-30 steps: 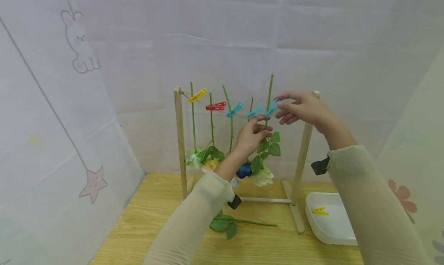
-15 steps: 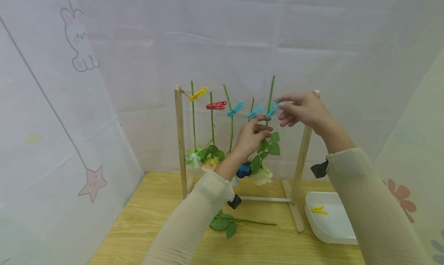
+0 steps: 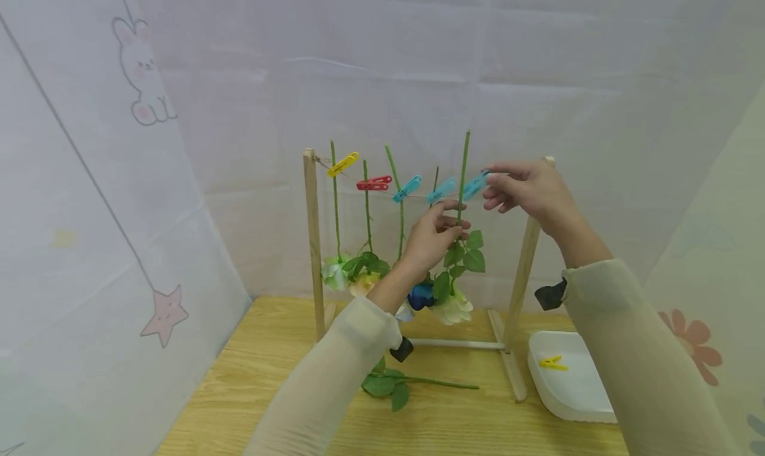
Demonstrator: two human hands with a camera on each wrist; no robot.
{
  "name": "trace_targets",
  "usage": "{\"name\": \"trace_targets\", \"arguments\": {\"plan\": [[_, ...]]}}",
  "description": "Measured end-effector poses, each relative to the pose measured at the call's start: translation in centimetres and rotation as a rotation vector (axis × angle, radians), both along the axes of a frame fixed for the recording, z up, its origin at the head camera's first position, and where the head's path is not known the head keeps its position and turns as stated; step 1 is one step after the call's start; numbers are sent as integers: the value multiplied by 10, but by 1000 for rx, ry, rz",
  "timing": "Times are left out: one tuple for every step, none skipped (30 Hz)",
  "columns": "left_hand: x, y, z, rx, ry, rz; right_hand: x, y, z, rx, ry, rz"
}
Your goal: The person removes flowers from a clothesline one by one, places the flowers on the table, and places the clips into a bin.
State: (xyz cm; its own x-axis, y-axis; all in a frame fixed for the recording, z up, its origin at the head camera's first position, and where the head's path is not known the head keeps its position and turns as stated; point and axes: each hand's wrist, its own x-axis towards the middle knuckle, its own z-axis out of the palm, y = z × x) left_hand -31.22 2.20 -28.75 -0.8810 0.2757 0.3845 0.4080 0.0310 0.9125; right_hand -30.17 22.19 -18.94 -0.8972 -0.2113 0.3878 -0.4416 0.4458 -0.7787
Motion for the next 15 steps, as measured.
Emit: {"name": "trace_targets", "arguments": {"plan": [[0,0,0,-1,2,-1,0,1,0,-15,6,-5],[1,0,0,-2,3,0,1,1,-1,-33,15,-11],[1,-1,0,-1,5,-2,1,2,-1,-55,25,-13],[2,-1,0,2,7,-6,1,3,-1,-77,35,-15],[2,-2,0,4,9,-10,2,3,-1,-102,49,-15],[2,-2,-1,5,15,-15,2,4,-1,-129,62,-14],[3,-3,-1,6,21,-21,3,5,-1,-157,74,-12],[4,-3,-1,10,26,-26,4,5,-1,-184,85,-6],[4,-4,-1,11,35,-31,5,6,-1,-213,92,2],[5,-5,-1,11,44,-35,5,6,-1,-243,95,12],[5,-6,-1,8,53,-36,6,7,-1,-272,100,24],[6,-7,-1,4,62,-40,7,7,-1,-304,98,42],[7,-8,-1,1,70,-45,8,8,-1,-335,96,61],[8,-9,-1,-3,76,-51,9,8,-1,-361,94,80],[9,-10,-2,-9,82,-55,10,9,-2,-376,92,93]]}}
